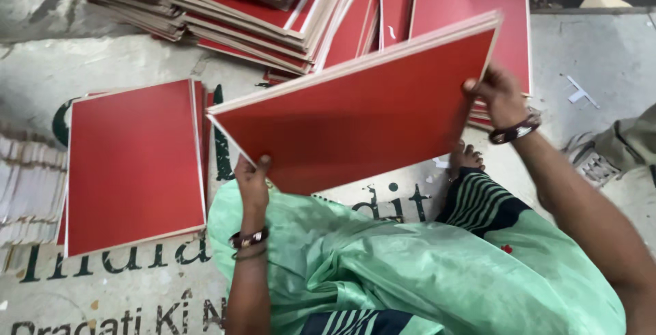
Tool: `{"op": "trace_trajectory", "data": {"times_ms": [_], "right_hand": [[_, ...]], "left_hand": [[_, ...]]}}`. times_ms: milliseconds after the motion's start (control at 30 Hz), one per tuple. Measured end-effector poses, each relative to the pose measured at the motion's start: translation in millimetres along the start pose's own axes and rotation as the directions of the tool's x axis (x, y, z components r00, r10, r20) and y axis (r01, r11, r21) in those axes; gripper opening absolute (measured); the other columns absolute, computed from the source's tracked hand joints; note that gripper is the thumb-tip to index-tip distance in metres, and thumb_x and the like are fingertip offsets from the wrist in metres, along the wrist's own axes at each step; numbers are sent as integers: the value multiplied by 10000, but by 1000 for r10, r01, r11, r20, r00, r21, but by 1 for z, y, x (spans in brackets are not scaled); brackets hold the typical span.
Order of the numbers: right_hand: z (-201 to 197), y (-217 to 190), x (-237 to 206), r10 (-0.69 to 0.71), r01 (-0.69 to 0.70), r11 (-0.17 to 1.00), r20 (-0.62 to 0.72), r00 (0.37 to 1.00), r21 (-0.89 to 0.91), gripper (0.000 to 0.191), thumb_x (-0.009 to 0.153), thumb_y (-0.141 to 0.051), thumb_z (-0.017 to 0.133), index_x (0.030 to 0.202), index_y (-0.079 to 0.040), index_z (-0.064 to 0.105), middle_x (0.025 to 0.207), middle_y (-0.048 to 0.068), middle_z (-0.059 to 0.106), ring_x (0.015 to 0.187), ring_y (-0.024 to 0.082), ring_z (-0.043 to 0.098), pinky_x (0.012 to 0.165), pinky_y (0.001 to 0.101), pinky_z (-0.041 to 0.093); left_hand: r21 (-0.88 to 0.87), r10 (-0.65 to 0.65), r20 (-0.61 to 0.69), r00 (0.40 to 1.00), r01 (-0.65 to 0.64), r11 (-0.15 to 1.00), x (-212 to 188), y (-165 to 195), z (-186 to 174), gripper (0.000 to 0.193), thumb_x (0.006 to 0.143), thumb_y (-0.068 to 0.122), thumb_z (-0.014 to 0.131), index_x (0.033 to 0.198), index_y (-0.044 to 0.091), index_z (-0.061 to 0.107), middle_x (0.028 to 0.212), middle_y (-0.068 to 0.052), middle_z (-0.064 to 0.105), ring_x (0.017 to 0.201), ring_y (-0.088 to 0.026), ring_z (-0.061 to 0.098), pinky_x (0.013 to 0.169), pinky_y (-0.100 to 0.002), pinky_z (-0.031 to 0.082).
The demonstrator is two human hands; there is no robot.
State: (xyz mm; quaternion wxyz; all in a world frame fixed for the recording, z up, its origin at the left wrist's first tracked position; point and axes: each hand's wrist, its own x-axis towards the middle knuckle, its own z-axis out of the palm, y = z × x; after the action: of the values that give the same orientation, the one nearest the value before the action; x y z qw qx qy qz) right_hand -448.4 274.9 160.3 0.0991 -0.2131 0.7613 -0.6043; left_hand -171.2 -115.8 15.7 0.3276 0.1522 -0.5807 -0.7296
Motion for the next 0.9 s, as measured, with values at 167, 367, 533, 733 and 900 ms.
{"op": "trace_trajectory", "data": {"times_ms": [167,367,533,733,900], "right_hand": [[32,-110,27,-130,137,990,138,982,-42,432,1014,-117,664,1421,10,589,1266,62,679,1153,150,626,1045,338,509],[148,-153,60,21,187,823,358,934,-536,538,1002,-208,712,1457,8,524,1268,184,650,1137,261,606,969,394,473],[184,-154,55,-102,435,713,533,840,-549,590,981,-263,648,1496,-30,478,1346,207,601,1148,284,622,934,416,534],[158,-124,26,326,313,601,583,744,-736,475,952,-380,620,1391,-201,608,1415,90,586,1111,260,652,970,430,535],[138,-78,25,385,319,595,610,693,-738,493,909,-454,663,1336,-207,658,1360,74,650,1141,227,686,975,409,571]], "left_hand": [[-464,-82,63,995,102,880,-49,21,-41,431,988,239,733,1303,-15,583,1146,-111,697,1012,-249,692,889,-421,575],[-572,-457,-214,863,269,775,-150,37,-61,652,850,366,745,1360,37,508,1219,-106,682,1114,-265,688,947,-434,593],[-605,-271,-353,896,3,796,-148,78,-125,648,899,342,770,1382,-20,535,1250,-152,659,1121,-309,667,966,-455,564],[-525,-278,-657,701,-161,835,-59,99,-198,584,955,321,732,1397,-18,557,1302,-173,650,1239,-294,650,1058,-442,513],[-639,-276,-579,767,-216,738,10,105,-233,517,967,265,675,1377,-20,542,1359,-174,630,1252,-353,620,1070,-520,518]]}}
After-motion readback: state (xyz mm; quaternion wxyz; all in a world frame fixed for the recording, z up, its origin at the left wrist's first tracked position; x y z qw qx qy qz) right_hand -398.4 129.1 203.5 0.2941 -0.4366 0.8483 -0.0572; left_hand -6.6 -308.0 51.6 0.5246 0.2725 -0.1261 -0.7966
